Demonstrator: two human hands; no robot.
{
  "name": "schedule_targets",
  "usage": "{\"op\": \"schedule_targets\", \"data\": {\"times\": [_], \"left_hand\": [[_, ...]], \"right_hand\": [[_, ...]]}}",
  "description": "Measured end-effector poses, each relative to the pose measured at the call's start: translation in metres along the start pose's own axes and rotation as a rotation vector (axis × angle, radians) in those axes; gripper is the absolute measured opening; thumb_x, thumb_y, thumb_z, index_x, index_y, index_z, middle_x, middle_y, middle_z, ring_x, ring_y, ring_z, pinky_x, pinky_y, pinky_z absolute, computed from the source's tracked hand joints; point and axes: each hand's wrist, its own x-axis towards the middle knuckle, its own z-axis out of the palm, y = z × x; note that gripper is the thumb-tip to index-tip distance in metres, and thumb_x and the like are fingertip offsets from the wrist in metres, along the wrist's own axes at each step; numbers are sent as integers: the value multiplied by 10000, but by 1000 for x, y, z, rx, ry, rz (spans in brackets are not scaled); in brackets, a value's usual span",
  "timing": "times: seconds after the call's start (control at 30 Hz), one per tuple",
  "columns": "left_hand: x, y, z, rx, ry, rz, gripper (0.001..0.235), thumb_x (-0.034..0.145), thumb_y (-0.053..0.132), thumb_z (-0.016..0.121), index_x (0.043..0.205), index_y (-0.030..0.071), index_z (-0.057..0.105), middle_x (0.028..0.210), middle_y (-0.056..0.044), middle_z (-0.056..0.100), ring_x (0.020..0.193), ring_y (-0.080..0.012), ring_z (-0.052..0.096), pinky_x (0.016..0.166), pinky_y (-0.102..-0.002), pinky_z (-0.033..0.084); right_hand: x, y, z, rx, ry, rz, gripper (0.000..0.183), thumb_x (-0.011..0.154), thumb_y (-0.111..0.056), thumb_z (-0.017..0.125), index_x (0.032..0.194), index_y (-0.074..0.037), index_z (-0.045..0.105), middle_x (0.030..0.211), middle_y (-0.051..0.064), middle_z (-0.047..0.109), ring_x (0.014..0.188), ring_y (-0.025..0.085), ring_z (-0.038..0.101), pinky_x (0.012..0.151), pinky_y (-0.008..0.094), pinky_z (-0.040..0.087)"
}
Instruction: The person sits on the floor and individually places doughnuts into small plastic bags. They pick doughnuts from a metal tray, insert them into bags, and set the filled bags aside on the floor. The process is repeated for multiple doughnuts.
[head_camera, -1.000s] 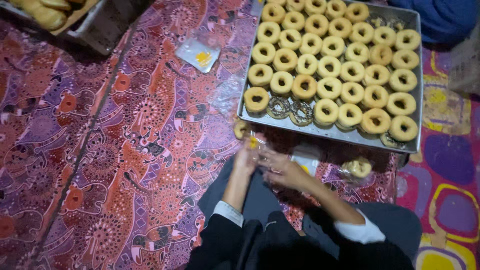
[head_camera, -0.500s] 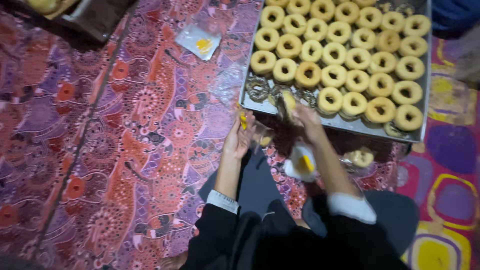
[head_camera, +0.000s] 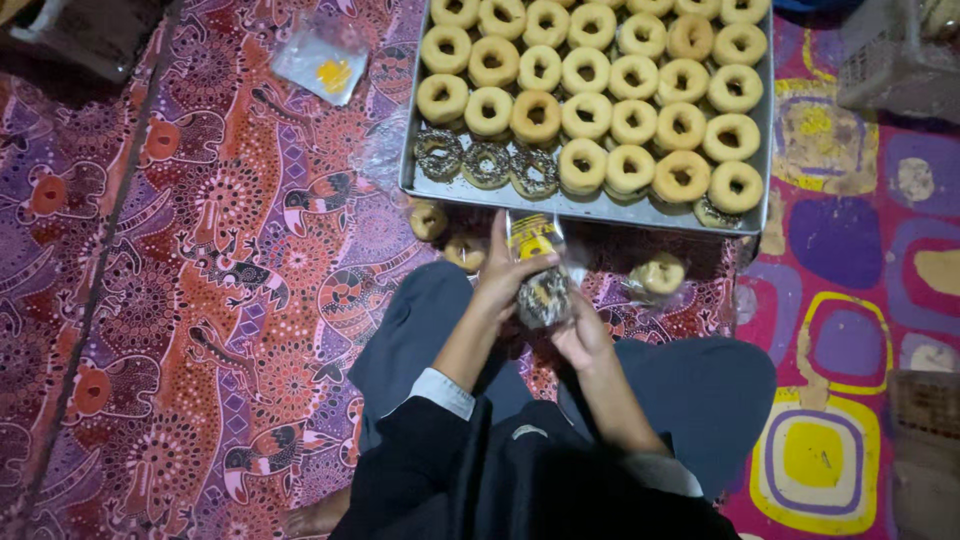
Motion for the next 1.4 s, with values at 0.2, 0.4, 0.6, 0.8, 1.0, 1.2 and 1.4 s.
{"op": "schedule_targets", "data": {"times": [0.2, 0.4, 0.6, 0.8, 1.0, 1.2, 1.4], "left_hand": [[4, -43, 5, -409, 17, -232, 687, 908, 18, 705, 1519, -54, 401, 1330, -243, 638, 1154, -319, 697, 927, -457, 627], [-4, -74, -1, -557, -73, -379, 676, 921, 92, 708, 1516, -63, 426, 1423, -199, 614, 1224, -313, 685, 1031, -417, 588], [-19, -55, -13, 205, -92, -111, 584, 1028, 115, 644, 1383, 71, 182, 1308, -272, 681, 1128, -347, 705, 991, -451, 591], [-63, -35, 12, 136, -276, 14, 312, 1081, 200, 519, 1193, -17, 713, 1140, -162, 764, 1089, -275, 736, 1014, -391, 582], [-124, 12, 48, 918, -491, 131, 269, 1011, 125, 499, 1206, 56, 670, 1023, -134, 771, 971, -242, 777, 864, -355, 606], [-130, 42, 46, 1524, -796, 958, 134, 903, 399, 664, 1024, 387, 721, 1585, -113, 478, 1356, -527, 480, 992, -596, 342], [-118, -4, 10, 611, -518, 393, 279, 1049, 181, 611, 1204, 16, 774, 1560, -203, 459, 1419, -495, 401, 1180, -525, 366]], "right_hand": [[-12, -30, 38, -397, 45, -186, 560, 937, -103, 667, 1450, -62, 446, 1402, 119, 582, 1195, 219, 623, 950, 374, 550], [-30, -70, 77, -1334, 64, -1037, 466, 878, -67, 740, 1294, -55, 531, 1315, 250, 516, 1131, 351, 566, 881, 416, 547], [-31, -103, 88, -1602, 45, -592, 139, 993, -121, 694, 1104, -68, 758, 960, 112, 789, 833, 203, 778, 737, 346, 607], [-66, -117, 100, -2020, -301, -1023, 263, 864, -149, 725, 1106, -50, 752, 964, 140, 707, 848, 305, 680, 728, 423, 533], [-86, -169, 136, -2463, -513, -957, 315, 749, -202, 790, 988, -9, 719, 898, 100, 631, 888, 303, 634, 759, 454, 495], [-79, -153, 80, -2213, -705, -595, 614, 569, -256, 890, 1115, -26, 730, 1102, 157, 678, 1090, 394, 625, 914, 545, 457], [-83, -28, 38, -1021, -368, -305, 258, 885, -156, 819, 1066, 22, 777, 1102, 137, 681, 1090, 263, 653, 981, 414, 505]]}}
